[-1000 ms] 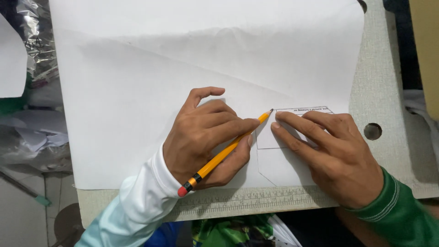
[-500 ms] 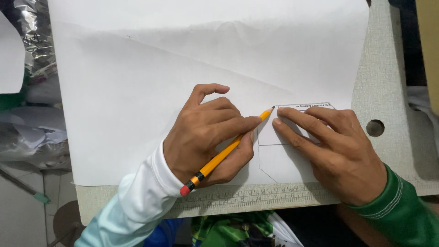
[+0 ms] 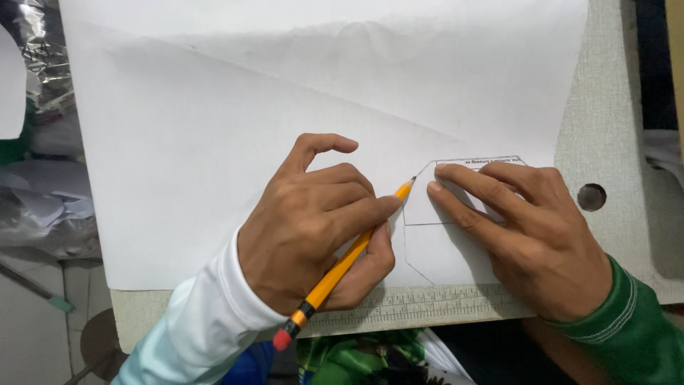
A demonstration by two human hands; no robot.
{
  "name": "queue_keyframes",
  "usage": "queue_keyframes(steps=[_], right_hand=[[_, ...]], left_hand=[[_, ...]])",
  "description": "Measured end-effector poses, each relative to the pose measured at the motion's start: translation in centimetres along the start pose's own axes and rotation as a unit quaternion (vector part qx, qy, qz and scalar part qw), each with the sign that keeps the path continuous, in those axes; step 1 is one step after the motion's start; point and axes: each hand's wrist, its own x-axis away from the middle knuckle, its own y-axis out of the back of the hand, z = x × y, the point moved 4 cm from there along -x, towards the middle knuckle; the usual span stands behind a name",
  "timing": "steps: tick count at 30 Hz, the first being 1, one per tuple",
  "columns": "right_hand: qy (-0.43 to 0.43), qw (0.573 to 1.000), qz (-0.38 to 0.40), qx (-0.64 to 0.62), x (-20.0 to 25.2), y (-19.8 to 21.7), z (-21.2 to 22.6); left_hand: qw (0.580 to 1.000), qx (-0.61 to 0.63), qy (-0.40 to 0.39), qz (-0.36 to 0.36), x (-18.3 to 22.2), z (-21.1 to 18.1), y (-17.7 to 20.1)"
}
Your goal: Tracing a paper template onto a larger sheet of paper using a pencil
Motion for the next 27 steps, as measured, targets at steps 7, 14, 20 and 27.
queue_keyframes(steps=[7,14,20,27], right_hand=[[0.005,1.000,0.004,0.006,-0.1,0.0,0.0],[0.008,1.000,-0.005,0.000,-0.3,0.2,0.1],[0.004,1.000,-0.002,-0.013,-0.2,0.1,0.1],[-0.002,1.000,-0.001,0.000,-0.3,0.1,0.2]], left_hand=[[1.000,0.014,0.000,0.012,-0.1,-0.5,0.6],[0.999,0.028,0.008,0.026,-0.1,-0.6,0.8],[0.999,0.023,0.003,0.024,-0.2,-0.8,1.0],[0.999,0.022,0.003,0.029,-0.6,-1.0,1.9]])
